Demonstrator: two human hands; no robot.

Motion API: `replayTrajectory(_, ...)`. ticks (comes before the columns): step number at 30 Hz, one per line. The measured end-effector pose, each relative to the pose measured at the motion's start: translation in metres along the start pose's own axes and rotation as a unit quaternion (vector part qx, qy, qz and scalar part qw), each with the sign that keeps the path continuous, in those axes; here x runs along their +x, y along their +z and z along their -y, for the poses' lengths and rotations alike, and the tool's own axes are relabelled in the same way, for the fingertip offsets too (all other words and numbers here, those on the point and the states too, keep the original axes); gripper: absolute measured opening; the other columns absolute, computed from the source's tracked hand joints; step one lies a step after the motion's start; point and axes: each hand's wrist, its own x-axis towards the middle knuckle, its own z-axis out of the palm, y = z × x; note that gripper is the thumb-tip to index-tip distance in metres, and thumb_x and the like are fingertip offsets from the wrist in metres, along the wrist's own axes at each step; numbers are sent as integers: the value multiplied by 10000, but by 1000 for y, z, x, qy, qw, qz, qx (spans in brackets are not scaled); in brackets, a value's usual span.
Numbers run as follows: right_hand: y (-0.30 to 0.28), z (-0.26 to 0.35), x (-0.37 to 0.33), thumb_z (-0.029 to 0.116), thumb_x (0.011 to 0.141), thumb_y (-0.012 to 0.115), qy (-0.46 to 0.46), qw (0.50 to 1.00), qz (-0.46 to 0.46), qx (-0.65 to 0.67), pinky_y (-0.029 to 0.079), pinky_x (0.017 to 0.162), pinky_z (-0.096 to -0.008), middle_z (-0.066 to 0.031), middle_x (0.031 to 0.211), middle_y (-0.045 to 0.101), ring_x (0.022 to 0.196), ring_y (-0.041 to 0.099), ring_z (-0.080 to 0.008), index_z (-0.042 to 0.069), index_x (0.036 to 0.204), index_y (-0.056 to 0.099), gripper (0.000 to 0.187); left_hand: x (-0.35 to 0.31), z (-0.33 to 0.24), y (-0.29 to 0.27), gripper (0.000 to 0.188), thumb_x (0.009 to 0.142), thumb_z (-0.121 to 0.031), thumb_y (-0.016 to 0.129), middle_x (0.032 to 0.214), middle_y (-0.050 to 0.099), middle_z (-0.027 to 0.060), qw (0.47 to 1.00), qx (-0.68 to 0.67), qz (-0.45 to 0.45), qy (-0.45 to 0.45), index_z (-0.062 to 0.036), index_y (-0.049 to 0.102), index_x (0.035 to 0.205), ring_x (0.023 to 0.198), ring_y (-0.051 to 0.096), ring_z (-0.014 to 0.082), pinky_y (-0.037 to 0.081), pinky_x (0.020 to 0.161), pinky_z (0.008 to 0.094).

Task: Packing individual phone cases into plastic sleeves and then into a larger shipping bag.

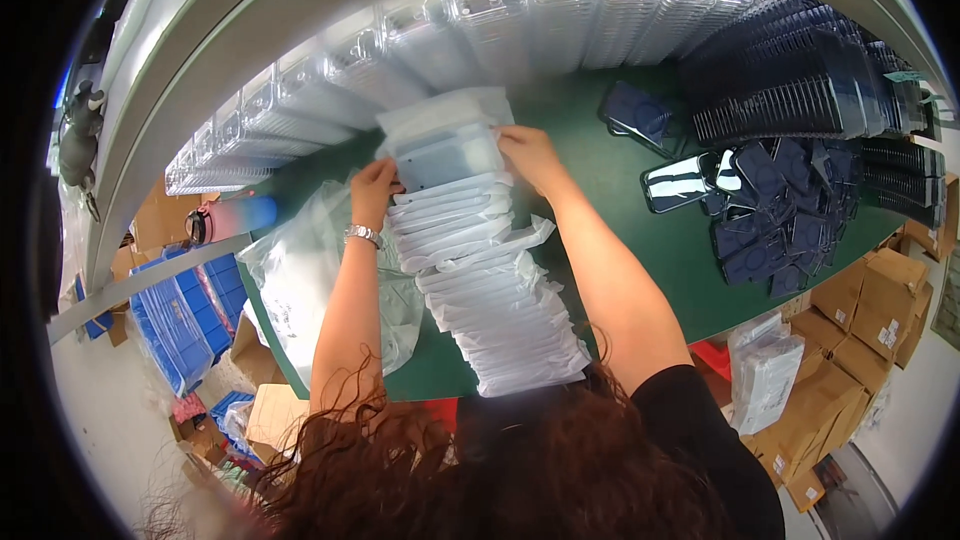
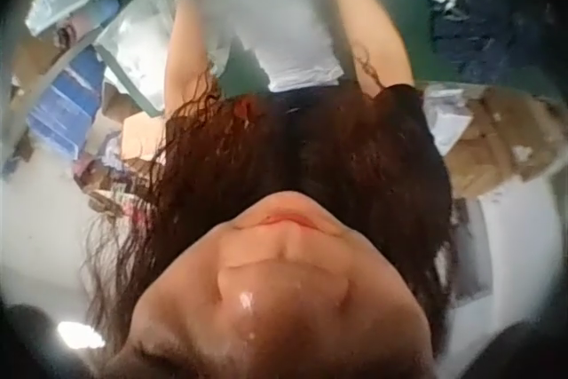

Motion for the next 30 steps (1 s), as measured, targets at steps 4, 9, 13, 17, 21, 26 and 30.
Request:
replayTrajectory(4, 0, 30, -13, 151, 858, 616, 70, 993, 52, 78, 368, 470, -229, 5, 734, 589, 588, 505, -80, 52, 1028, 686, 210, 3, 12, -1, 246, 921, -183, 586, 798, 659, 77, 998, 59, -18, 35, 34, 654, 1016, 703, 624, 133, 519, 605, 279)
replayTrajectory(9, 1, 32, -8, 170, 804, 671, 32, 995, 87, 45, 323, 473, -221, 31, 702, 549, 594, 467, -58, 75, 859, 637, 116, 13, 29, -5, 216, 918, -174, 538, 774, 650, 194, 956, 223, -109, 155, 16, 629, 966, 652, 647, 267, 497, 589, 375)
replayTrajectory(13, -30, 32, -11, 204, 770, 727, -35, 998, -17, -43, 405, 564, -257, -12, 784, 619, 677, 539, -98, 44, 901, 660, 216, 6, 19, -14, 220, 925, -184, 547, 763, 652, 152, 974, 198, -91, 66, 20, 621, 959, 671, 649, 212, 510, 578, 336)
replayTrajectory(17, -123, 62, -41, 220, 807, 726, -26, 972, -207, -107, 486, 681, -251, -72, 863, 700, 757, 624, -116, 16, 1017, 702, 293, -6, 0, -13, 187, 913, -169, 585, 800, 648, 80, 994, 66, -66, 49, 15, 616, 935, 691, 623, 128, 524, 569, 273)
replayTrajectory(21, -196, 37, -48, 176, 841, 686, -170, 851, -413, -277, 486, 790, -303, -145, 1027, 666, 935, 626, -225, -29, 1119, 640, 348, -15, -9, -8, 173, 890, -154, 623, 839, 653, 55, 984, 68, -96, 131, 7, 627, 953, 669, 602, 113, 503, 576, 265)
replayTrajectory(26, -102, 35, -50, 140, 831, 644, -308, 848, -317, -292, 479, 829, -394, -176, 1001, 648, 950, 604, -329, 4, 986, 669, 208, -16, -11, -6, 234, 868, -194, 660, 827, 684, 63, 985, 122, -8, 118, 11, 676, 980, 665, 598, 105, 472, 575, 269)
replayTrajectory(30, -16, 2, -29, 180, 837, 627, -122, 982, -79, -122, 493, 807, -333, -158, 936, 698, 886, 660, -252, -30, 993, 680, 266, -12, -20, 7, 246, 843, -220, 689, 731, 683, 64, 983, 173, 28, 46, 10, 705, 929, 588, 588, 103, 462, 538, 263)
